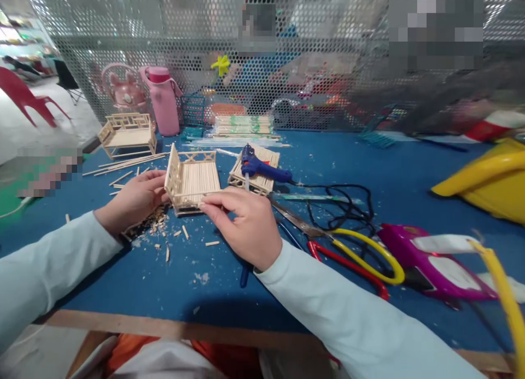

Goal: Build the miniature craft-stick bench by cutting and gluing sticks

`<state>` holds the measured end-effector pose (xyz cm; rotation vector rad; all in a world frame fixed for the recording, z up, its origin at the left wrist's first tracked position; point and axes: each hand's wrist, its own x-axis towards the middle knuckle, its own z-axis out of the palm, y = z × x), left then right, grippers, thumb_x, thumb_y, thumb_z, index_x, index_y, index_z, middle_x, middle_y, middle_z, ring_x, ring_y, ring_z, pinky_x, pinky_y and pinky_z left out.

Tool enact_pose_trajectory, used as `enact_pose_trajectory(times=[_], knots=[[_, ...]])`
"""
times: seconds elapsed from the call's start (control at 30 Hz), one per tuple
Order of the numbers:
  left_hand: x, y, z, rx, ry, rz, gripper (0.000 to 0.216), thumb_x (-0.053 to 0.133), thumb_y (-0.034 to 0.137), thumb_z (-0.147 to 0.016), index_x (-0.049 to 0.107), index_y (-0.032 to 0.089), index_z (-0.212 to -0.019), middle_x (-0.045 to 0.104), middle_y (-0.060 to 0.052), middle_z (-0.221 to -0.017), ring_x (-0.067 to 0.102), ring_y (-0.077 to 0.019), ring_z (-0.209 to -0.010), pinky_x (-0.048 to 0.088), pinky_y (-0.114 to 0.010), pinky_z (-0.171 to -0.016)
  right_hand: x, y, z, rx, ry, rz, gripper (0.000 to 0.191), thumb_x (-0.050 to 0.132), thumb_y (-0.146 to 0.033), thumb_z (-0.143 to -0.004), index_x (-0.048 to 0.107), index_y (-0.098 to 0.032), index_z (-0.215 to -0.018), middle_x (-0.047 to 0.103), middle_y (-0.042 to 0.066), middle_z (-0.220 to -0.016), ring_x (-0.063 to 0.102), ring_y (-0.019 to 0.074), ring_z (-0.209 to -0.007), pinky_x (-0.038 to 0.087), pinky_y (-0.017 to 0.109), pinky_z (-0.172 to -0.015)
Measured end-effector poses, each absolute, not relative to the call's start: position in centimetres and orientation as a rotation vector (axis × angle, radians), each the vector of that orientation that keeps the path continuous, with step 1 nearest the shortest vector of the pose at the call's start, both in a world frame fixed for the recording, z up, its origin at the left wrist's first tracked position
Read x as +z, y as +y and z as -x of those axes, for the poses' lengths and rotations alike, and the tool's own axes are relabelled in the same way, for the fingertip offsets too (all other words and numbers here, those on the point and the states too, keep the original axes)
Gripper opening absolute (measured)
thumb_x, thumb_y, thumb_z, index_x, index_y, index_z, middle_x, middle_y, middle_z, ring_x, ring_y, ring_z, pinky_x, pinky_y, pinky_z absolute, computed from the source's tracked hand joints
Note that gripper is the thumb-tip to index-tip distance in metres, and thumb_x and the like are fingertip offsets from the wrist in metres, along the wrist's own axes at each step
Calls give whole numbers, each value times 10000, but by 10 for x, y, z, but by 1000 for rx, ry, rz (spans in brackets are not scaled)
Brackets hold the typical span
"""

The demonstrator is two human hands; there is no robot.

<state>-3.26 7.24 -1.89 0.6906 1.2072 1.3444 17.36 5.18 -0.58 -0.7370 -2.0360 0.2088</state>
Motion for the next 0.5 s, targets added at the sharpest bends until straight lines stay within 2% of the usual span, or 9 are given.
enact_pose_trajectory(times=[0.13,0.23,0.37,0.5], knots=[[-14,58,43,1393,1401,-985,179,610,117,-722,524,155,-874,544,10,-787,526,-76,-643,463,-207,-584,-8,51,-177,117,-2102,652,53,639,-141,-788,687,-160,-799,717,39,-771,654,123,-702,513,228,-685],[-12,42,43,1417,1502,-1274,182,603,117,-688,512,164,-838,509,24,-750,473,-84,-621,407,-210,-548,-8,50,-177,143,-2121,658,37,650,-132,-777,674,-161,-773,705,24,-739,649,110,-677,513,209,-669],[-11,23,32,1639,1462,-1560,170,597,131,-695,475,181,-802,471,30,-740,442,-89,-645,384,-215,-578,-8,49,-175,166,-2122,705,38,658,-134,-769,675,-167,-773,709,14,-737,654,109,-673,520,203,-641],[-14,21,25,1499,1454,-1593,196,582,162,-713,468,181,-872,475,22,-770,461,-92,-645,397,-223,-582,-10,50,-172,160,-2112,762,63,647,-139,-780,697,-166,-806,724,20,-759,666,114,-682,528,209,-665]])
